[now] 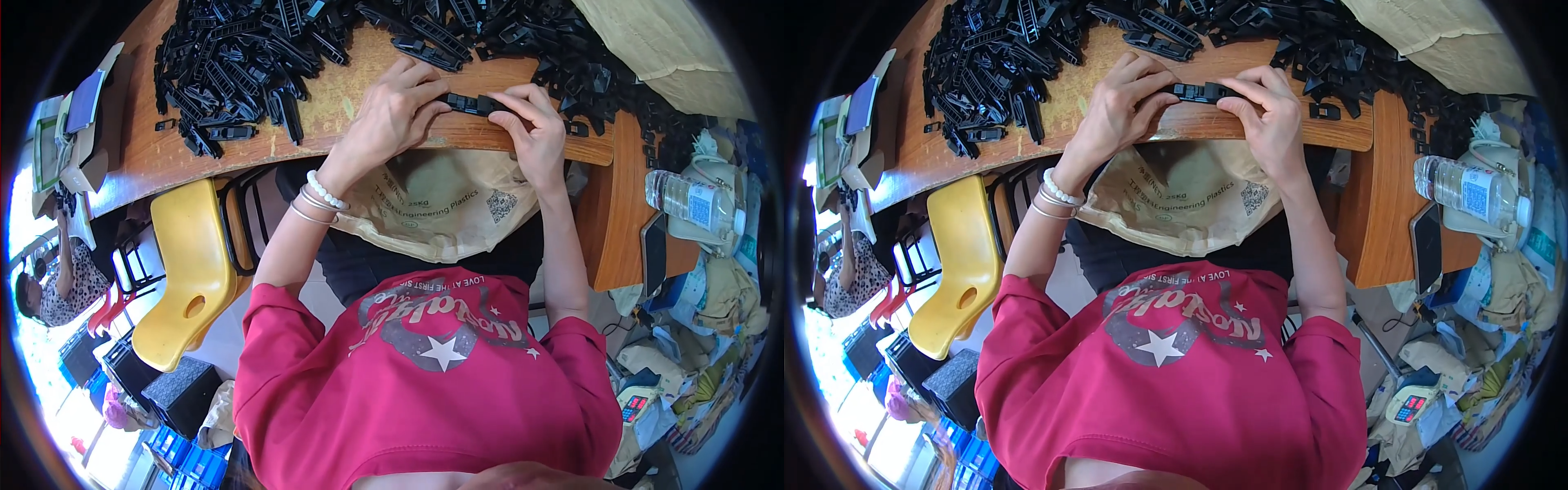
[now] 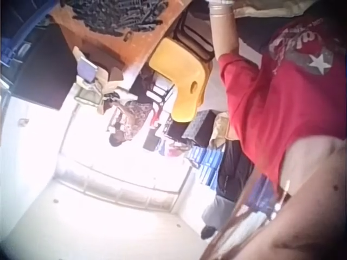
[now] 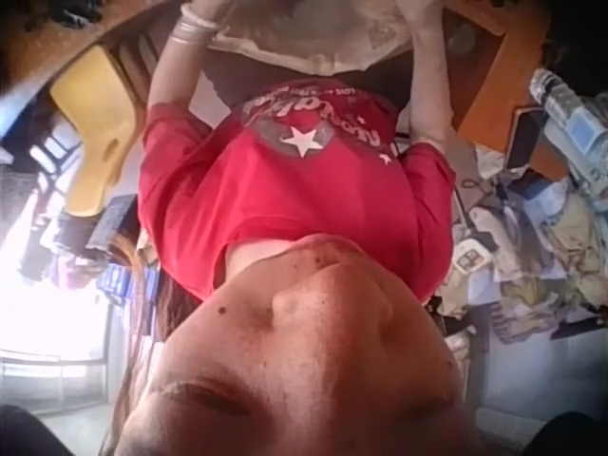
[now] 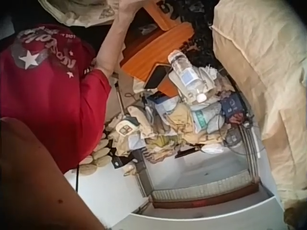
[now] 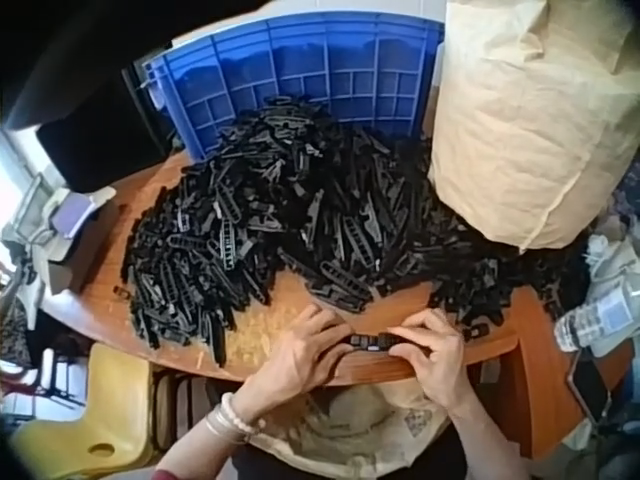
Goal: Snapping together small black plastic parts and placing them into a paper bag.
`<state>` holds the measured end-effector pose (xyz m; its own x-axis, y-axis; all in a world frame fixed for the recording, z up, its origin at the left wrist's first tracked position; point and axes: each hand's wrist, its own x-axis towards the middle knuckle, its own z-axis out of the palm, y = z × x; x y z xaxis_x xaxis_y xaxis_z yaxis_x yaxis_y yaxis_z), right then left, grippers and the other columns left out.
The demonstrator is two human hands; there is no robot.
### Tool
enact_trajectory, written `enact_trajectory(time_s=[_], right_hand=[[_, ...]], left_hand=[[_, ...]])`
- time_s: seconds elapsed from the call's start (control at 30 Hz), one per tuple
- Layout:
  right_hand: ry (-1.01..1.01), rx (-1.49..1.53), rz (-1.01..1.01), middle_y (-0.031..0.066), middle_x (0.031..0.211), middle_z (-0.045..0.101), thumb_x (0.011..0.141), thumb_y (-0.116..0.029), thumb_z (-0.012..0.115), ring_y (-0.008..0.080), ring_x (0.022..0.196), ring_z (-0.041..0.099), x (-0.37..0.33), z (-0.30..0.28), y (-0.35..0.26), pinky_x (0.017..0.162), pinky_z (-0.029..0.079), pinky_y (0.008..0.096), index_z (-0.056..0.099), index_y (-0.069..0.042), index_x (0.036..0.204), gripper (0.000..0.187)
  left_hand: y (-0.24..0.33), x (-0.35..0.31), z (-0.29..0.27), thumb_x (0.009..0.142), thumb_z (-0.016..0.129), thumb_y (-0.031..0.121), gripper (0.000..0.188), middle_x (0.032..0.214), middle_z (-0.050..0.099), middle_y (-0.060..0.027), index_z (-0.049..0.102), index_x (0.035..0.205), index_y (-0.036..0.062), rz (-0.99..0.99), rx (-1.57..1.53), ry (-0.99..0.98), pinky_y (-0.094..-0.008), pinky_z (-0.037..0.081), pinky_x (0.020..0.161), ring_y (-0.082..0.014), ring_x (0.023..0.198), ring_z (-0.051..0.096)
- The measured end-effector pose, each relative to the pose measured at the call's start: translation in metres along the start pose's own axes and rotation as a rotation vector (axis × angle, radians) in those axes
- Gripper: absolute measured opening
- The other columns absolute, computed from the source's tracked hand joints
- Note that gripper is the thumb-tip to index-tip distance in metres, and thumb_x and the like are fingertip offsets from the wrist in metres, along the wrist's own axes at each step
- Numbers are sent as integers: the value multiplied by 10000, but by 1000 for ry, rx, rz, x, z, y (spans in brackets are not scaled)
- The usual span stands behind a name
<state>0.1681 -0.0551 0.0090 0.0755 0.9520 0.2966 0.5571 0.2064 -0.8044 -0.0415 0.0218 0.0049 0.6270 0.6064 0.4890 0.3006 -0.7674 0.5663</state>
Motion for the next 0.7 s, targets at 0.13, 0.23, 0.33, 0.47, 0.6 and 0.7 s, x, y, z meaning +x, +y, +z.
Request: enact_trajectory(time_s=[0.13,0.23,0.33,0.47,0.6,0.7], right_hand=[[-1,-43,-97,91,880,625,718,1,741,237,864,571,2,16,-8,753,467,317,735,6,973,255],[-11,2,-87,91,883,626,727,41,726,235,846,589,-6,16,-11,726,477,326,733,7,966,242],[-56,94,-63,93,919,636,770,69,690,232,822,604,-27,5,-10,704,491,329,721,23,968,206],[384,-450,-132,91,1013,625,810,15,684,262,965,575,-41,-26,2,846,471,373,686,-22,917,113],[425,-475,150,83,1051,601,802,-33,723,260,986,545,-44,-47,29,902,426,386,671,-30,896,107],[350,-479,-62,86,1030,605,806,-26,721,258,961,550,-42,-35,22,866,437,382,661,-14,909,121]], left_hand=[[5,-1,6,746,730,35,226,944,628,-114,681,963,-7,0,-22,8,-373,502,754,-304,889,579],[-1,-3,-3,723,799,165,319,955,635,-120,700,969,-13,-41,-101,-77,-371,515,767,-294,922,606],[-3,8,-15,649,856,366,509,1021,626,-137,720,976,-1,-112,-47,11,-392,523,779,-300,958,612],[-22,14,-21,752,786,192,387,1006,588,-126,642,1056,1,-16,338,126,-380,481,827,-315,948,563],[-11,10,-7,755,746,70,275,954,587,-113,624,992,4,1,259,55,-385,483,776,-313,891,561],[2,3,0,752,737,47,251,928,591,-114,630,975,8,29,149,47,-387,480,758,-316,872,559]])
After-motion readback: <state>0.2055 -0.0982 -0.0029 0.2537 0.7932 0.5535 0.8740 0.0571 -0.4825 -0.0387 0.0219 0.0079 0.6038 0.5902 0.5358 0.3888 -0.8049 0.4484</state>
